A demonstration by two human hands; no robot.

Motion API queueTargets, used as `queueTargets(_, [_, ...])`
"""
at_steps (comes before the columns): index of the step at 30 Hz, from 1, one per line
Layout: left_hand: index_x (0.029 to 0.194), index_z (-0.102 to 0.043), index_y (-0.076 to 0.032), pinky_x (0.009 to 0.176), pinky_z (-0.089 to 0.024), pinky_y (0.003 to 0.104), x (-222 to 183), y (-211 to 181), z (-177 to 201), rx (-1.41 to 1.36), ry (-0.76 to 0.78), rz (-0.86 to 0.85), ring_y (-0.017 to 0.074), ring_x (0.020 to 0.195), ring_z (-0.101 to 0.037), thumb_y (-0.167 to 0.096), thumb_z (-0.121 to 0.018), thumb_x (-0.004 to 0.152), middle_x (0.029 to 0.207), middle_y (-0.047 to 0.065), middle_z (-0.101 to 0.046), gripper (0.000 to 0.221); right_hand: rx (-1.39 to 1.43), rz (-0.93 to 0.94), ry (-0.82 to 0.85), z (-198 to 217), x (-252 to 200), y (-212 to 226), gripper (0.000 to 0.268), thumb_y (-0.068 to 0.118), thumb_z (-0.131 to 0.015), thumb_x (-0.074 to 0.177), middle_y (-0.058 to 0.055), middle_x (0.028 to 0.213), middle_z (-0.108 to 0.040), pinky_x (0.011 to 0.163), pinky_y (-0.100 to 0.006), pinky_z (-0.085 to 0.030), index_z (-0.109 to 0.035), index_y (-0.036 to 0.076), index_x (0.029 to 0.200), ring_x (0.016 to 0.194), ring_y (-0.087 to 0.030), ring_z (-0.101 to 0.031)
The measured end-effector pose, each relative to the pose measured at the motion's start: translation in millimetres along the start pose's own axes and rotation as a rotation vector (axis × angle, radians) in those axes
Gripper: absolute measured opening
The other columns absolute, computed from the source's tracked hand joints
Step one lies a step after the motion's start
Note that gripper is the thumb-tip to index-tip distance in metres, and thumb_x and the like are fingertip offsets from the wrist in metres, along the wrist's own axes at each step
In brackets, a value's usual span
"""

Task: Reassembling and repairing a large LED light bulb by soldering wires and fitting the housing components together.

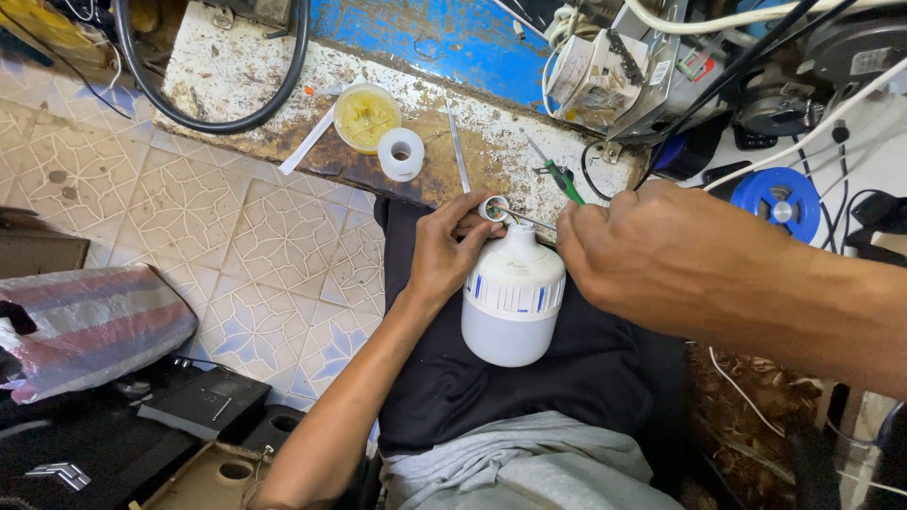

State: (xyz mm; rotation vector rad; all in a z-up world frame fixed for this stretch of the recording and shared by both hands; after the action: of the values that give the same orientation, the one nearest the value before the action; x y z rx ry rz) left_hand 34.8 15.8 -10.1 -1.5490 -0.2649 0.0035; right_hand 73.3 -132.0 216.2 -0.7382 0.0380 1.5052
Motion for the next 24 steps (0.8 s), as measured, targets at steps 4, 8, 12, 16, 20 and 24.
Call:
queueTargets(4, [0.125,-0.068,0.001,0.084,-0.067,0.029,0,2,-1,-0.041,-0.044,0.049,0.0190,0.087,-0.080,0.004,-0.064,0.093,0.103,0.014,-0.077,0.032,0.027,-0.006,0.000,1,8,2,0.012,0.003,-0.051,0.097,-0.003,0.068,-0.058,0.040,-0.038,-0.044,-0.061,0.008,0.092,0.046,-0.021,-0.061])
queueTargets(8, [0.128,-0.067,0.002,0.085,-0.068,0.031,-2,4,-2,-0.048,-0.050,0.044,0.0201,0.088,-0.080,0.003,-0.066,0.093,0.109,0.017,-0.076,0.034,0.151,-0.129,0.159,-6,6,-2,0.012,0.006,-0.058,0.091,0.001,0.070,-0.061,0.042,-0.039,-0.048,-0.056,0.018,0.089,0.052,-0.023,-0.068])
queueTargets(12, [0.128,-0.067,0.001,0.085,-0.068,0.030,-1,1,-1,-0.047,-0.045,0.035,0.0189,0.088,-0.080,0.002,-0.067,0.094,0.110,0.016,-0.077,0.035,0.398,-0.485,0.274,-2,7,-4,0.036,0.047,-0.049,0.105,-0.004,0.068,-0.069,0.055,-0.049,-0.056,-0.060,0.021,0.084,0.067,-0.035,-0.072])
queueTargets(16, [0.128,-0.067,0.001,0.085,-0.069,0.031,-2,2,-3,-0.054,-0.052,0.029,0.0198,0.088,-0.080,0.001,-0.066,0.095,0.112,0.017,-0.075,0.033,0.830,-0.724,0.435,11,11,-24,0.030,0.042,-0.055,0.104,-0.013,0.079,-0.073,0.069,-0.051,-0.059,-0.066,0.014,0.107,0.074,-0.035,-0.073])
queueTargets(20, [0.128,-0.066,0.003,0.086,-0.068,0.032,-3,5,-2,-0.060,-0.052,0.019,0.0197,0.088,-0.080,0.003,-0.066,0.094,0.104,0.015,-0.077,0.034,1.104,-1.055,0.484,15,6,-35,0.029,0.043,-0.056,0.096,-0.014,0.099,-0.077,0.083,-0.049,-0.046,-0.075,0.024,0.110,0.105,-0.033,-0.067])
queueTargets(24, [0.131,-0.065,0.000,0.087,-0.067,0.033,-1,3,0,-0.021,-0.009,-0.005,0.0187,0.089,-0.079,0.000,-0.066,0.096,0.101,0.014,-0.078,0.036,0.983,-0.952,0.493,8,-2,-35,0.035,0.048,-0.063,0.094,-0.019,0.084,-0.077,0.076,-0.046,-0.046,-0.066,0.028,0.123,0.082,-0.037,-0.069])
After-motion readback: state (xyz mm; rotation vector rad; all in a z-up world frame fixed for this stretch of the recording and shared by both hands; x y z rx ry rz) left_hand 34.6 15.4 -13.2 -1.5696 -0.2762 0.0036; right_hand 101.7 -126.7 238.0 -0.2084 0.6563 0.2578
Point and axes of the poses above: each hand's wrist, its own x-axis towards the middle knuckle, its own z-axis out of the back of the hand, y = z × x, the point moved 3 cm from there along x, towards the middle knuckle
